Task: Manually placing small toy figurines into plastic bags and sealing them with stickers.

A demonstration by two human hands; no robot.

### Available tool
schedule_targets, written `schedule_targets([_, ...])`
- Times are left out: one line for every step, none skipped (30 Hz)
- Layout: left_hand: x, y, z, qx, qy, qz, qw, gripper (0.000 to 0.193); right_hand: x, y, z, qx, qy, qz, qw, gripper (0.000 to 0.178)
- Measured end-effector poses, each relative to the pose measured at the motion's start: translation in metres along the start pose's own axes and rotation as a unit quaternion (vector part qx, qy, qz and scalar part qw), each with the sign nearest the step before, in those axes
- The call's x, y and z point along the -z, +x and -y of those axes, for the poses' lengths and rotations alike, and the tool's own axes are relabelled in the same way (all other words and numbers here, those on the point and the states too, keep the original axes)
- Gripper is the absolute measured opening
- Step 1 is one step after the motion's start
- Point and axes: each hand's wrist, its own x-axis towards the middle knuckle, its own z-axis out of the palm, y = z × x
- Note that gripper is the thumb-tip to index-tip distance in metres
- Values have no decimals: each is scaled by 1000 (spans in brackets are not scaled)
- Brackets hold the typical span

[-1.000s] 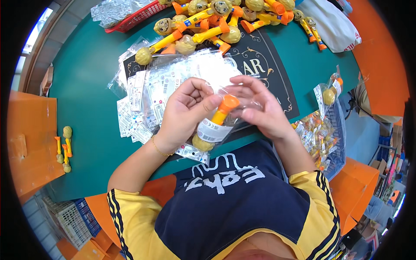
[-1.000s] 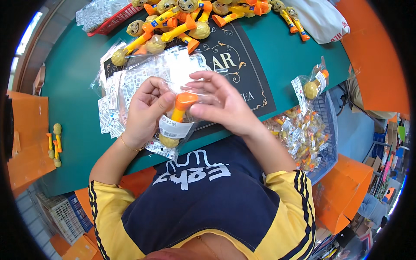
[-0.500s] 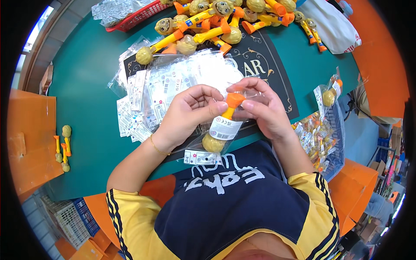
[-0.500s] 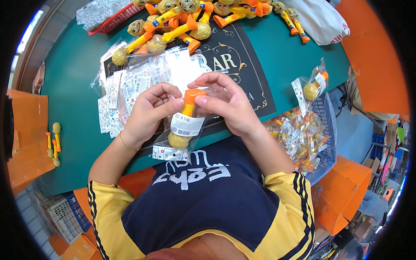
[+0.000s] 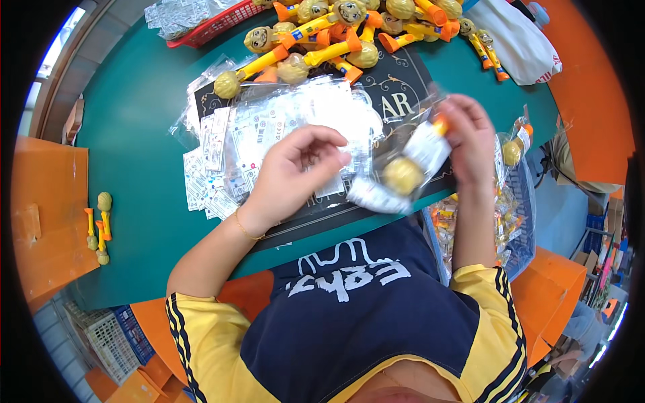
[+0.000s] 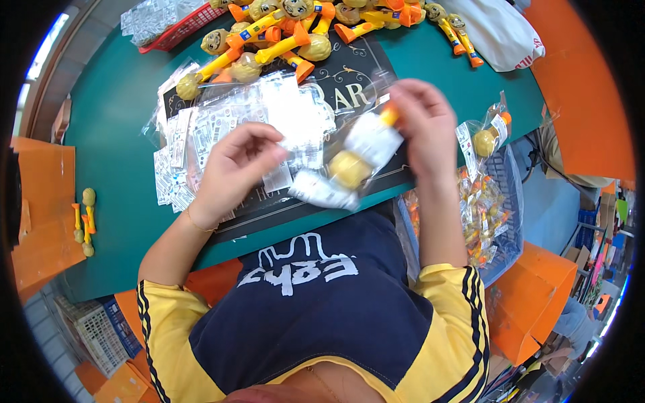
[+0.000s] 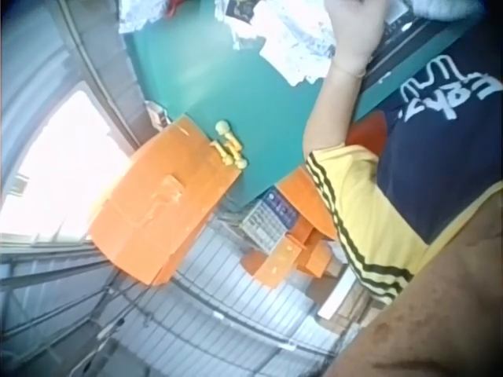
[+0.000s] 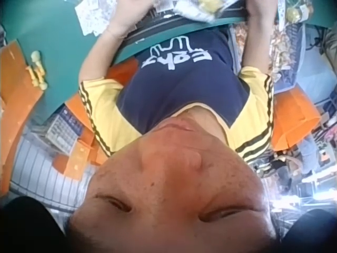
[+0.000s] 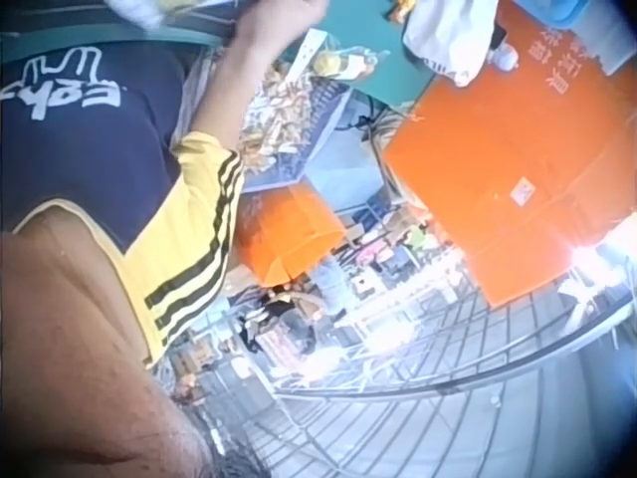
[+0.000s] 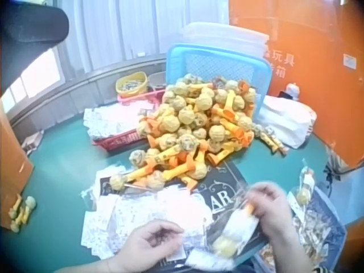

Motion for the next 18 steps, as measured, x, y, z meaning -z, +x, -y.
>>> schedule_targets([-3, 0, -6, -26, 161, 28, 986, 21, 23, 15, 2, 20, -16, -33, 999, 23])
schedule_targets([-7, -2, -11, -52, 320, 51, 945, 22, 37, 27, 5, 26, -29, -60, 997, 24])
schedule_targets([-10, -1, -4, -120, 394, 53, 910, 23, 54, 39, 5, 56, -53, -106, 991, 25])
schedule_targets([-12, -1, -2, -121, 394, 53, 910, 23, 72, 51, 3, 67, -86, -148, 983, 25])
schedule_targets([-12, -2, -2, -161, 458, 49, 873, 23, 83, 59, 4, 101, -105, -195, 970, 26])
schedule_targets([-13, -2, -1, -199, 519, 44, 830, 22, 90, 64, 5, 135, -123, -242, 953, 27])
schedule_targets([-12, -1, 1, -195, 508, 37, 838, 22, 94, 66, 8, 138, -122, -240, 953, 27])
schedule_targets([-10, -1, 4, -198, 509, 36, 837, 22, 97, 66, 12, 285, -352, -283, 845, 27])
schedule_targets([-7, -1, 6, -202, 507, 38, 837, 22, 98, 65, 17, 407, -551, -303, 662, 28])
schedule_targets([-6, -1, 7, -205, 507, 40, 836, 21, 89, 60, 22, 409, -549, -304, 662, 28])
schedule_targets([-6, 1, 6, -207, 507, 42, 836, 21, 69, 51, 26, 425, -553, -237, 677, 28])
schedule_targets([-8, 1, 1, -216, 528, 42, 820, 20, 50, 43, 30, 439, -554, -169, 687, 28])
schedule_targets([-8, 1, -2, -225, 550, 41, 803, 19, 33, 40, 33, 450, -540, -100, 704, 26])
schedule_targets([-9, 1, -2, -227, 550, 43, 802, 19, 16, 39, 34, 460, -522, -30, 718, 25])
schedule_targets([-9, 1, -3, -239, 556, 30, 795, 21, -1, 41, 32, 458, -510, 21, 728, 24])
schedule_targets([-9, 1, -3, -250, 562, 16, 788, 22, -18, 45, 30, 455, -496, 74, 735, 23])
schedule_targets([-9, 2, -3, -253, 563, 17, 786, 22, -33, 50, 29, 465, -488, 99, 732, 22])
schedule_targets([-8, 3, 0, -260, 563, 18, 785, 25, -47, 58, 27, 474, -480, 126, 727, 21])
